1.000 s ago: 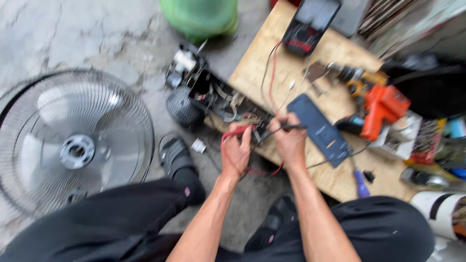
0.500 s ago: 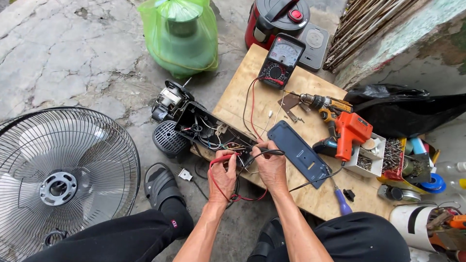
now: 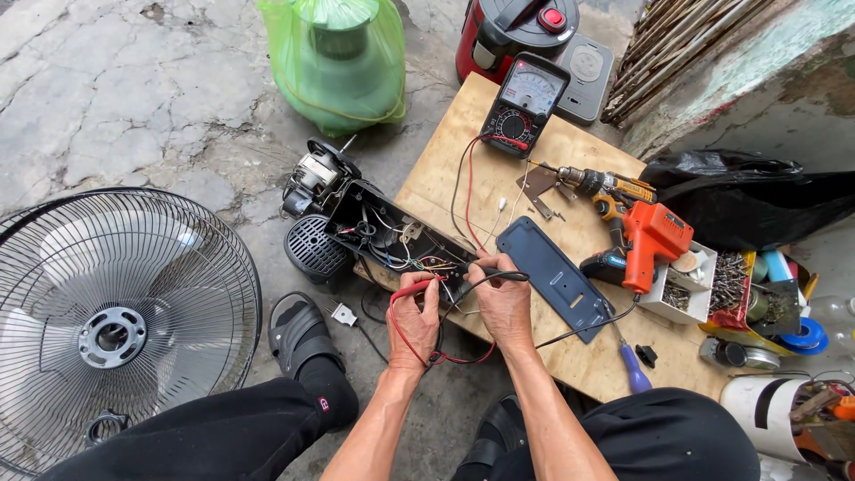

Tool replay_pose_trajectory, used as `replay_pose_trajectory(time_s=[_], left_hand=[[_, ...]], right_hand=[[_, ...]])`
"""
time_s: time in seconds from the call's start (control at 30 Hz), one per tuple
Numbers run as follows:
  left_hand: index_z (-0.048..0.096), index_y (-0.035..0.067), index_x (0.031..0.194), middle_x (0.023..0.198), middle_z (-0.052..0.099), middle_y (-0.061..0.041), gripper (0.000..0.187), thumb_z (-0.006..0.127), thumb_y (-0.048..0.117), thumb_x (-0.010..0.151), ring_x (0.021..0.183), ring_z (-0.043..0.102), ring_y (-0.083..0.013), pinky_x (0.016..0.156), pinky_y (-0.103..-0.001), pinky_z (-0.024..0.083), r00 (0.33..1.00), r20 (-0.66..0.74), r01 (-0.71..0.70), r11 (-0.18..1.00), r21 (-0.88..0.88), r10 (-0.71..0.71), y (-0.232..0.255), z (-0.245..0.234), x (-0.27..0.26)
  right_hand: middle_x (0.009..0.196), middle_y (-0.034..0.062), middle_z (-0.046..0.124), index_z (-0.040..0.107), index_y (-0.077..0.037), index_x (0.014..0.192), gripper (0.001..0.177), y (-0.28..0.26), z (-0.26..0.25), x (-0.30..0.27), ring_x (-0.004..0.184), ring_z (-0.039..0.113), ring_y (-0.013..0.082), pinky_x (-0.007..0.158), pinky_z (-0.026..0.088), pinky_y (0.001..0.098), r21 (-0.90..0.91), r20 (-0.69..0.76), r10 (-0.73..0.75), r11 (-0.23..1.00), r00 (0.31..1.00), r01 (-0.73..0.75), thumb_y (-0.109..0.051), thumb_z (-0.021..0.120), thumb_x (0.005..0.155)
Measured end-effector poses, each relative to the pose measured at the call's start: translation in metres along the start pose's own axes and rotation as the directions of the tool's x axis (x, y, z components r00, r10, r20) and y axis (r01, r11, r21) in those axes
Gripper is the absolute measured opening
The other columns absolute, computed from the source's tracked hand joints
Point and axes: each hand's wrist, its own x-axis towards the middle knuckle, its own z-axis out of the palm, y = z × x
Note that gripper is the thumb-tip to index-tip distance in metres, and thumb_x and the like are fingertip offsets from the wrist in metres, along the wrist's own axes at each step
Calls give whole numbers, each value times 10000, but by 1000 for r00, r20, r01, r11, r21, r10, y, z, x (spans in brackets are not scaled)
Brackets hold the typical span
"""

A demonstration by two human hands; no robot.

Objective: The person repairs a disassembled electric fan by using a heat gun on the internal wiring and components. They then use a multimeter to test the electrical connections within the fan's base.

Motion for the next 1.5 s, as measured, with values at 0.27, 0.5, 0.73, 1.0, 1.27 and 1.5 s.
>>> replay_pose_trajectory(time_s=[0.27, 0.5, 0.73, 1.0, 1.27, 1.5], left_hand=[[567, 149, 871, 786, 644, -140, 97, 538, 234, 835, 804, 613, -334, 732, -421, 486, 998, 6, -56, 997, 61, 55, 1, -1, 2], [565, 116, 900, 824, 645, -153, 101, 563, 172, 816, 826, 625, -318, 708, -361, 520, 998, -67, 2, 985, -173, -13, -32, 14, 0], [545, 133, 926, 866, 653, -111, 119, 545, 205, 830, 828, 631, -273, 705, -351, 522, 979, -171, 72, 977, -202, -108, -40, 1, -4], [557, 140, 943, 903, 659, -99, 141, 561, 229, 834, 859, 632, -261, 737, -331, 514, 982, -126, 103, 963, -249, -138, -30, -3, -5], [571, 138, 940, 895, 658, -101, 135, 574, 213, 829, 870, 629, -265, 756, -335, 508, 982, -131, 105, 969, -224, -137, -28, -1, -4], [590, 189, 947, 874, 657, -119, 145, 586, 249, 816, 870, 614, -304, 765, -402, 492, 988, -109, 109, 994, -27, -111, -30, 3, 4]], right_hand=[[662, 146, 638, 614, -27, 757, 118, 16, -5, 7, 975, 583, 266, 771, 494, 337, -98, 12, -78, 992, 997, 79, -139, 644, 735], [642, 119, 631, 602, -25, 790, 52, 19, -3, 3, 863, 635, 225, 725, 495, 295, -85, 48, -227, 969, 973, 230, -57, 627, 757], [680, 129, 633, 586, -14, 811, 62, 17, -3, 1, 911, 621, 219, 792, 481, 306, -62, 64, -211, 975, 975, 215, -54, 614, 772], [698, 125, 640, 593, -26, 808, 71, 12, -2, -1, 893, 630, 221, 774, 486, 294, -42, 40, -160, 986, 986, 161, -61, 623, 755], [695, 130, 640, 596, -16, 808, 70, 19, -1, 2, 882, 630, 224, 766, 489, 303, -48, 42, -176, 983, 983, 178, -62, 618, 760], [627, 132, 635, 609, -40, 741, 35, 18, -3, 4, 792, 645, 249, 704, 503, 342, -37, -34, -205, 978, 978, 204, -41, 632, 714]])
